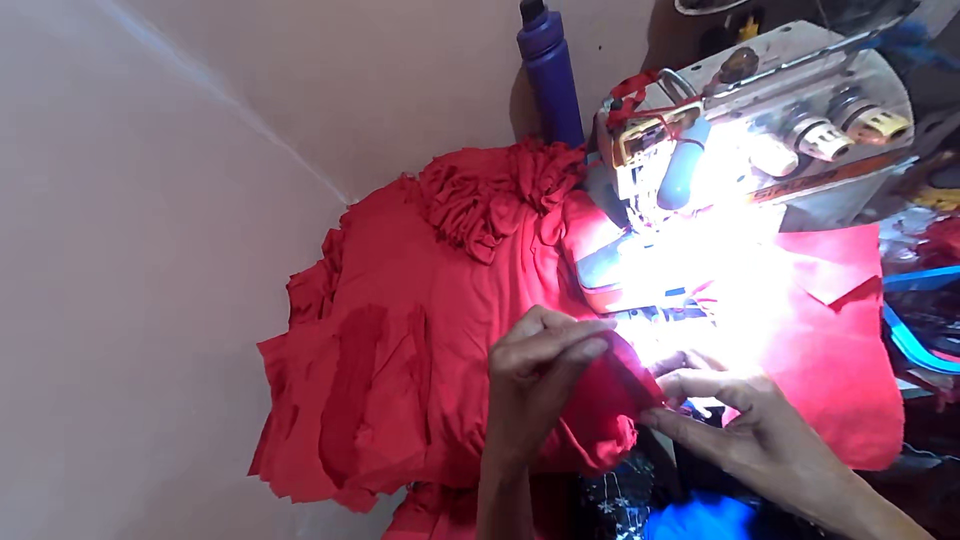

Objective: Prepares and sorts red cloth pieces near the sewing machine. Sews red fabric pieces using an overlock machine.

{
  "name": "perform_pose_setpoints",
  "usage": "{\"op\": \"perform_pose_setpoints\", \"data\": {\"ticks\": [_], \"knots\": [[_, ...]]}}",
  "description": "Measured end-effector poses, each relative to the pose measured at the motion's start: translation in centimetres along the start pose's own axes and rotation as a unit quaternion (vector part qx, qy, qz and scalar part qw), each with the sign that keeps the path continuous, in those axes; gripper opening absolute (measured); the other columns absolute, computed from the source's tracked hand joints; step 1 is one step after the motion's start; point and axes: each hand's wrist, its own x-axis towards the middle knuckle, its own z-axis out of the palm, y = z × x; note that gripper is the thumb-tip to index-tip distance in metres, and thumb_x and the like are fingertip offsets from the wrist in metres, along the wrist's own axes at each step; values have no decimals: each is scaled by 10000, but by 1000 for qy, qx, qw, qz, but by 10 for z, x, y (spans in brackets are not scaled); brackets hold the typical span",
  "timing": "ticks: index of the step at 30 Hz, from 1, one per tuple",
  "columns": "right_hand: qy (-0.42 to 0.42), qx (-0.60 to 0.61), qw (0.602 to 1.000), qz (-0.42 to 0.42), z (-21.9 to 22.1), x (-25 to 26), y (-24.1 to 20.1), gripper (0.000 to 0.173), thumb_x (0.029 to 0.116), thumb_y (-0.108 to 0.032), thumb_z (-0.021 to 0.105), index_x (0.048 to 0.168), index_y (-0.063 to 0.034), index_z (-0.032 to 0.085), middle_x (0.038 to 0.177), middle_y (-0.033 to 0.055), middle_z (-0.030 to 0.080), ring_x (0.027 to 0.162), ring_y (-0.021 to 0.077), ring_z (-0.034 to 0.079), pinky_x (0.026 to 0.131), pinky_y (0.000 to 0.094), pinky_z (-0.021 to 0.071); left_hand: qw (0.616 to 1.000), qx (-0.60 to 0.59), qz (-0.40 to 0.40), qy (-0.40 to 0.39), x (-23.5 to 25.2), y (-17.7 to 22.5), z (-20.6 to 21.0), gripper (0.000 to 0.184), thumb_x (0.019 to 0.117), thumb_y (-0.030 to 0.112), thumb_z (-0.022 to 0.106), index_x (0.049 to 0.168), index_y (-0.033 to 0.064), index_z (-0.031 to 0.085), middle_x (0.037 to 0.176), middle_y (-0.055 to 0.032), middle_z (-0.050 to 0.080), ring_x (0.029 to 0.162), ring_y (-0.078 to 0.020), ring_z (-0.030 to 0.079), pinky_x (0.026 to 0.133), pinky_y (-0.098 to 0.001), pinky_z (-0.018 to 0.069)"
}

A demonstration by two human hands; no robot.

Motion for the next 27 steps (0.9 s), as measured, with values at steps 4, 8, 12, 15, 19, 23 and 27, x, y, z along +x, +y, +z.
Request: {"op": "perform_pose_setpoints", "data": {"ticks": [4, 8, 12, 15, 19, 23, 27], "knots": [[67, -35, 996, 41, -1, 23, 10, 220, 950, -242, 643, 939, -44, 737, 808, -44, 704, 735, -81, 631, 676, 102, 526, 999, 40, -11, 10, 45, -27, 15, 140, 867, 24, 748, 998, -23, 757, 917, -30, 722, 846, -23, 664, 779, -179, 553], [120, -89, 976, 156, -4, 44, 36, 193, 974, -229, 639, 1004, -61, 728, 767, -42, 688, 676, -27, 624, 658, 181, 525, 993, 85, -74, -25, 63, -67, 43, 219, 862, -5, 766, 1074, 17, 719, 988, -91, 728, 816, -116, 684, 731, -276, 572], [49, -89, 963, 250, -13, 47, 34, 249, 1021, -151, 556, 1045, 34, 720, 891, 111, 701, 810, 118, 655, 781, 316, 535, 982, 145, -116, -38, 64, -84, 61, 127, 886, 70, 764, 996, 18, 730, 838, -103, 697, 710, -165, 648, 660, -354, 544], [40, -60, 973, 220, -14, 39, 39, 300, 974, -169, 532, 1127, 24, 703, 951, 70, 698, 828, 33, 638, 760, 218, 525, 993, 51, -95, -53, 62, -71, 52, 155, 860, -1, 750, 1013, 4, 723, 862, -47, 719, 754, -36, 663, 699, -209, 559], [54, 24, 986, 157, -12, 44, 37, 425, 837, -372, 746, 1151, -87, 717, 1010, -89, 717, 951, -73, 643, 853, 147, 532, 986, 41, -84, -138, 63, -20, 37, 125, 830, 41, 759, 949, 9, 740, 848, 8, 722, 781, 16, 658, 734, -175, 553], [85, 126, 981, 124, -4, 46, 25, 77, 888, -137, 708, 963, -133, 724, 852, -150, 708, 794, -93, 648, 737, 108, 551, 986, 16, -60, -158, 57, -27, 30, 108, 849, 105, 765, 919, 22, 767, 837, 4, 726, 794, -2, 669, 747, -184, 555], [67, 114, 975, 176, -5, 39, 16, 122, 880, -142, 693, 968, -64, 728, 867, -108, 692, 793, -99, 619, 730, 97, 517, 989, -52, -67, -118, 53, -40, 24, 140, 825, -20, 740, 965, -21, 737, 873, -13, 726, 799, -17, 672, 750, -192, 577]]}}
